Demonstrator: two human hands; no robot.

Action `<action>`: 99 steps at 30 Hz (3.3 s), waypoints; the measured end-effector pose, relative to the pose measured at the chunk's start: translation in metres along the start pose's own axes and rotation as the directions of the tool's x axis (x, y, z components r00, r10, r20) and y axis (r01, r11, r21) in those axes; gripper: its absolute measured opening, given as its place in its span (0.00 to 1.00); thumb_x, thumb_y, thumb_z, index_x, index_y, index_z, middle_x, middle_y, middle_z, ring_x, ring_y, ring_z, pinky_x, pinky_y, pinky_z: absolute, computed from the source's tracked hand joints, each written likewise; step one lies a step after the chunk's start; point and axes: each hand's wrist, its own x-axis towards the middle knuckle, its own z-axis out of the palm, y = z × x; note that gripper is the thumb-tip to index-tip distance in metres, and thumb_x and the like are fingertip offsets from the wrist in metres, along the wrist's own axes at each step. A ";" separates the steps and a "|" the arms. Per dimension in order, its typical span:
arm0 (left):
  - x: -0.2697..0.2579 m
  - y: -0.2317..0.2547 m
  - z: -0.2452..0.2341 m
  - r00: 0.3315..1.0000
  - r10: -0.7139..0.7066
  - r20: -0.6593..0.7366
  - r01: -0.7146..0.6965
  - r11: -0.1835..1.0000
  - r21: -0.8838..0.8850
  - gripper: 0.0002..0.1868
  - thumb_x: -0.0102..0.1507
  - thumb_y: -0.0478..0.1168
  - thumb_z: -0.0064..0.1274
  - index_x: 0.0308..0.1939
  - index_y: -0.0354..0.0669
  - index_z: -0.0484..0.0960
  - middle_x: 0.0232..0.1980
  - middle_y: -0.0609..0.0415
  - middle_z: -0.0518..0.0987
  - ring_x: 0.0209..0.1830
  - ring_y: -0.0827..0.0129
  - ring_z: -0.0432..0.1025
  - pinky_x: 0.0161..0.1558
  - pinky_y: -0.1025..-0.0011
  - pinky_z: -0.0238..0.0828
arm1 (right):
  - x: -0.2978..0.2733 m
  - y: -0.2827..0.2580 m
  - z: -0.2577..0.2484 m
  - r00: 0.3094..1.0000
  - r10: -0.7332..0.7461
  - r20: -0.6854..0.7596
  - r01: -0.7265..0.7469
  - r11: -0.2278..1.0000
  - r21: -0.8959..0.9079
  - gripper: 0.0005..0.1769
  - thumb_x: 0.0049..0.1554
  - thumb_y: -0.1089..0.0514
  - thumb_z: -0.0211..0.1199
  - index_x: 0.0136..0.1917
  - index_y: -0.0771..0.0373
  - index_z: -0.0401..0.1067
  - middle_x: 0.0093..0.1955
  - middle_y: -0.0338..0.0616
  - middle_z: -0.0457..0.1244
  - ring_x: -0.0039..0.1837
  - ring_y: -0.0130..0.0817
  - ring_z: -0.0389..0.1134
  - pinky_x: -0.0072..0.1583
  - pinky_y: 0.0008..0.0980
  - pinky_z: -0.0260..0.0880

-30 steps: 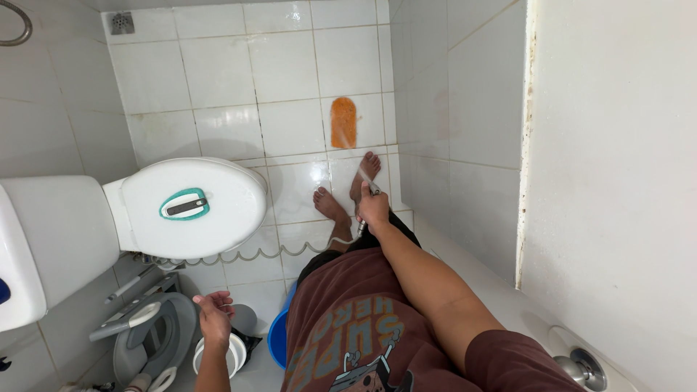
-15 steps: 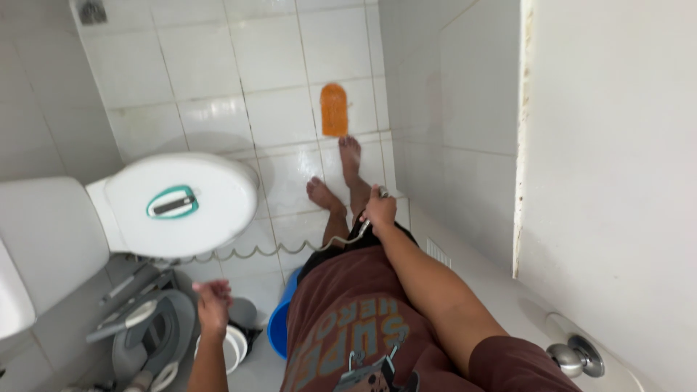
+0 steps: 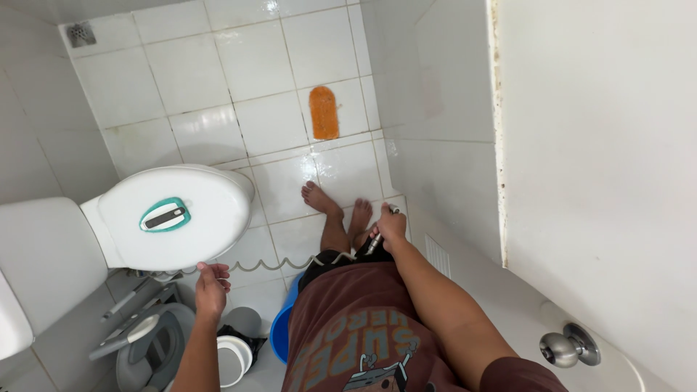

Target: The recorder is scrubbing the bathroom floor and walls with a brush and spraying water with a bidet hose.

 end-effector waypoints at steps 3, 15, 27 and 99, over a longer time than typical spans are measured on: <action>-0.011 0.013 0.014 1.000 0.009 0.008 -0.009 0.999 0.042 0.43 0.73 0.68 0.19 0.45 0.34 0.78 0.37 0.51 0.74 0.31 0.67 0.66 0.38 0.67 0.67 | 0.007 0.012 -0.018 0.999 0.028 0.015 -0.029 0.997 0.065 0.25 0.67 0.47 0.54 0.37 0.69 0.62 0.26 0.46 0.56 0.24 0.35 0.58 0.28 0.40 0.64; -0.091 -0.057 0.039 0.999 -0.034 -0.007 0.035 0.999 0.030 0.40 0.74 0.65 0.22 0.44 0.34 0.79 0.37 0.52 0.73 0.32 0.68 0.64 0.39 0.67 0.65 | 0.033 0.097 -0.076 0.998 0.067 -0.009 -0.063 0.969 0.240 0.23 0.68 0.46 0.53 0.37 0.64 0.59 0.25 0.43 0.52 0.23 0.34 0.53 0.27 0.40 0.59; -0.117 -0.145 0.017 0.962 -0.274 -0.010 0.274 0.958 0.083 0.43 0.71 0.68 0.22 0.44 0.35 0.82 0.37 0.51 0.73 0.29 0.66 0.65 0.36 0.66 0.65 | 0.032 0.134 -0.088 0.991 0.117 -0.063 -0.090 0.940 0.330 0.23 0.66 0.48 0.57 0.36 0.63 0.59 0.25 0.43 0.52 0.23 0.34 0.52 0.27 0.38 0.58; -0.079 -0.056 0.119 0.899 -0.385 -0.207 0.436 0.833 0.341 0.30 0.63 0.59 0.49 0.51 0.34 0.84 0.58 0.38 0.80 0.58 0.46 0.73 0.61 0.54 0.66 | 0.008 0.140 -0.098 0.998 0.057 0.035 -0.054 0.994 -0.099 0.21 0.65 0.49 0.56 0.34 0.63 0.66 0.27 0.47 0.63 0.28 0.35 0.64 0.30 0.34 0.61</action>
